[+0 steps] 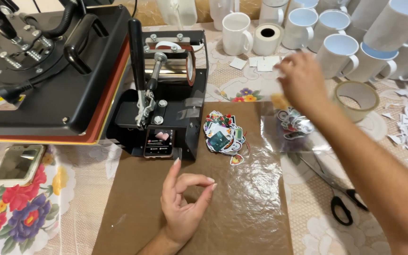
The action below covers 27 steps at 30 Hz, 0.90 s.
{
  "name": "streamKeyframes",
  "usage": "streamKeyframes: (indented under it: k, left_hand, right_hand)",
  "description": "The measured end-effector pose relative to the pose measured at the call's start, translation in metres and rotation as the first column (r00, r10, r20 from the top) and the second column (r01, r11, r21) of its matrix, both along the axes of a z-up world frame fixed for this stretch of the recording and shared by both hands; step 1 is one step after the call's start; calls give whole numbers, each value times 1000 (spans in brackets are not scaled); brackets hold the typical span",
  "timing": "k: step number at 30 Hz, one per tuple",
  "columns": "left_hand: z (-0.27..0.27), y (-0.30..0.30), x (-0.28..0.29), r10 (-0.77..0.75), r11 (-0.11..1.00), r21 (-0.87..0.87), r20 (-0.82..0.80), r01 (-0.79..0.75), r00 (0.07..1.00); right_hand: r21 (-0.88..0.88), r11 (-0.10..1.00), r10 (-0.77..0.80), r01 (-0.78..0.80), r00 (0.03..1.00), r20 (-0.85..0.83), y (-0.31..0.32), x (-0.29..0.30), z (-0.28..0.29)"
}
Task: Applying small pieces of double-sided adhesive tape to the back of printed stickers using scissors.
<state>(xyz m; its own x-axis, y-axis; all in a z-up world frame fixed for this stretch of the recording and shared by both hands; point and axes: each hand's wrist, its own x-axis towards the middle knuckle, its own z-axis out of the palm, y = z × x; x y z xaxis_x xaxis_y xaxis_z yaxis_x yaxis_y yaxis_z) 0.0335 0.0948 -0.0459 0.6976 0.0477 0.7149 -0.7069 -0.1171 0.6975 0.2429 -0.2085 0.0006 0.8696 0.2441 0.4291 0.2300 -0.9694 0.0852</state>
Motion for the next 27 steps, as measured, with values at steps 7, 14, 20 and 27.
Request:
streamKeyframes:
  k: [7,14,20,27]
  left_hand:
    - [-6,-2,-6,14,993,117,95,-26,995]
    - [-4,-7,-12,-108,924,380,356,-39,928]
    - [-4,-7,-13,-111,922,385,377,-46,920]
    - [-4,-6,-12,-109,926,373,404,-55,908]
  right_hand:
    - [339,923,321,-180,848,-423,85,-124,-20]
    - [280,960,131,15,858,-496,84,-142,-59]
    - [202,979,87,-6,915,-394,98,-143,-66]
    - [-9,978,208,-209,977,-51,99,-145,-103]
